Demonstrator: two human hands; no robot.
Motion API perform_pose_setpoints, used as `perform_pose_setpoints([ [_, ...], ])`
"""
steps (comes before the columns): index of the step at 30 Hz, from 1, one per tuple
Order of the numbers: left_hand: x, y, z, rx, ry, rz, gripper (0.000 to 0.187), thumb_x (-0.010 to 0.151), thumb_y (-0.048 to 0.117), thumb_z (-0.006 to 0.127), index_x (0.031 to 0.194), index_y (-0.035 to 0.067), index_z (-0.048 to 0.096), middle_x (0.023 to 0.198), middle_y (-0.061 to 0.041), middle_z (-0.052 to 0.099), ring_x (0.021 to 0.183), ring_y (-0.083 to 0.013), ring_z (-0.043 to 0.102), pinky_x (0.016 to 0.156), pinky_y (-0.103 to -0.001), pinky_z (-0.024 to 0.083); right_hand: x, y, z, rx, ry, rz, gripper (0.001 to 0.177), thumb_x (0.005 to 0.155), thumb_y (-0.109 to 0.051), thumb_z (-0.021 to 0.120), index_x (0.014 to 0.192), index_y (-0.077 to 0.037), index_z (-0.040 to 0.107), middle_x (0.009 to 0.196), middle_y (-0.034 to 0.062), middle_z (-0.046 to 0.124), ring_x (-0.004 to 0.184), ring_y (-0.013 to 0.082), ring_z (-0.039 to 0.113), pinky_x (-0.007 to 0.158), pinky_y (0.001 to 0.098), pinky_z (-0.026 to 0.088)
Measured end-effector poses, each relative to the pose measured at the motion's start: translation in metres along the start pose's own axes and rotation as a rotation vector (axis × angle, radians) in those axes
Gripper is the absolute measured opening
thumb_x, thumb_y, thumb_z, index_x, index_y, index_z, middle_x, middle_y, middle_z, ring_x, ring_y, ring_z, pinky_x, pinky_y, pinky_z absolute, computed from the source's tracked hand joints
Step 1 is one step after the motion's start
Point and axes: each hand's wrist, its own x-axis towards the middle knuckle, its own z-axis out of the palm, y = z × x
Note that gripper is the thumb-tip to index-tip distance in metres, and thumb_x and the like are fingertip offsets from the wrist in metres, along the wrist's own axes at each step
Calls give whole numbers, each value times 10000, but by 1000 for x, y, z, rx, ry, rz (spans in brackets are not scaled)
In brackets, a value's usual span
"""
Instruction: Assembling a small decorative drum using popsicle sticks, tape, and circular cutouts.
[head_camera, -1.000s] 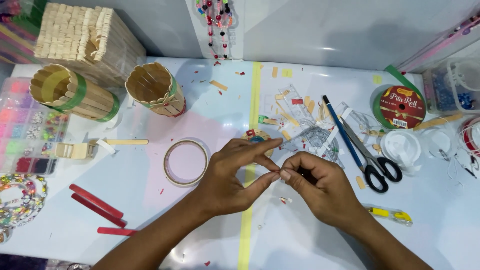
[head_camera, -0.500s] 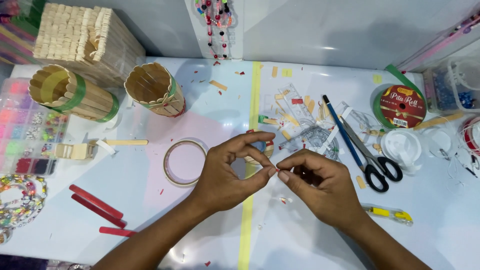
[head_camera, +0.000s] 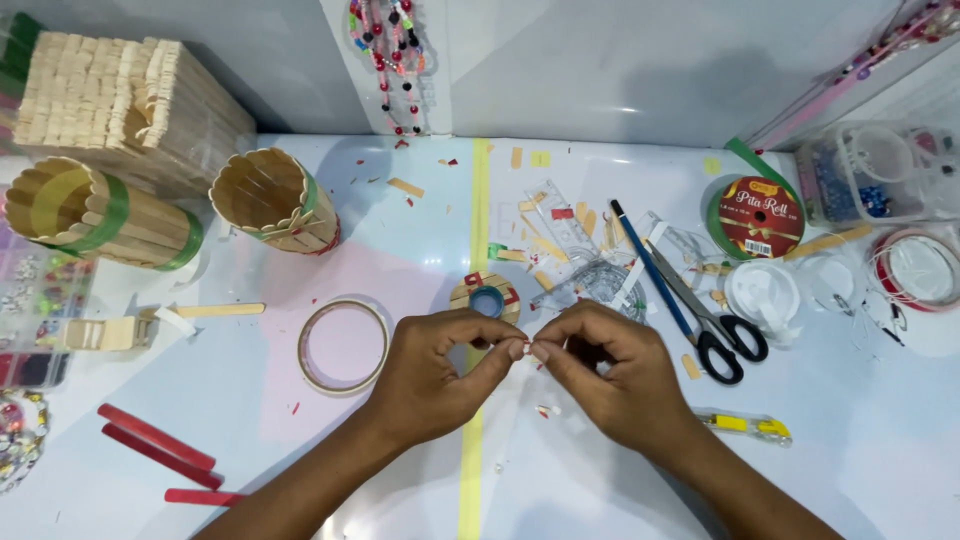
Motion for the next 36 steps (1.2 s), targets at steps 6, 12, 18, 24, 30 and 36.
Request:
perform_pose_setpoints([
  [6, 6, -25, -10, -181, 81, -32, 55, 829, 80, 781, 859, 65, 824, 655, -58, 758, 660, -123, 706, 665, -306, 613, 24, 22, -59, -435, 38, 75, 138, 874, 35, 737, 1007, 8, 763, 811, 196, 742, 648, 324, 694, 563, 410, 524],
  [12, 11, -9, -17, -117, 117, -301, 88, 806, 129, 795, 745, 69, 816, 716, 7, 799, 669, -43, 681, 661, -207, 578, 26, 22, -85, -686, -296, 501, 215, 899, -172, 674, 1048, -223, 821, 1051, -79, 825, 958, 141, 746, 868, 297, 543],
  [18, 10, -19, -18, -142, 130, -283, 66, 812, 110, 821, 764, 68, 805, 711, 12, 774, 663, -32, 629, 614, -195, 526, 29, -2, -86, -921, -676, 740, 260, 770, -482, 830, 960, -314, 770, 998, -127, 797, 906, 110, 721, 790, 277, 521],
  [24, 11, -28, -23, -218, 144, -266, 56, 821, 93, 833, 795, 62, 795, 693, 0, 747, 610, -36, 551, 553, -200, 446, 4, 11, -79, -1135, -1016, 643, 207, 781, -474, 738, 890, -344, 618, 970, -150, 691, 969, 120, 649, 760, 335, 472],
  [30, 11, -30, -22, -385, 94, -274, 75, 862, 87, 760, 881, 14, 767, 789, -82, 783, 735, -119, 716, 671, -253, 622, 4, 18, -71, -1119, -976, 553, 95, 796, -392, 673, 785, -301, 648, 931, -132, 712, 907, 155, 666, 739, 355, 475],
  [36, 8, -20, -19, -435, 14, -140, 75, 914, 94, 698, 901, 24, 721, 803, -94, 760, 767, -153, 746, 702, -264, 593, 7, 19, -76, -579, -681, 453, 101, 820, -365, 783, 843, -287, 843, 755, -135, 869, 675, 28, 777, 687, 219, 587],
])
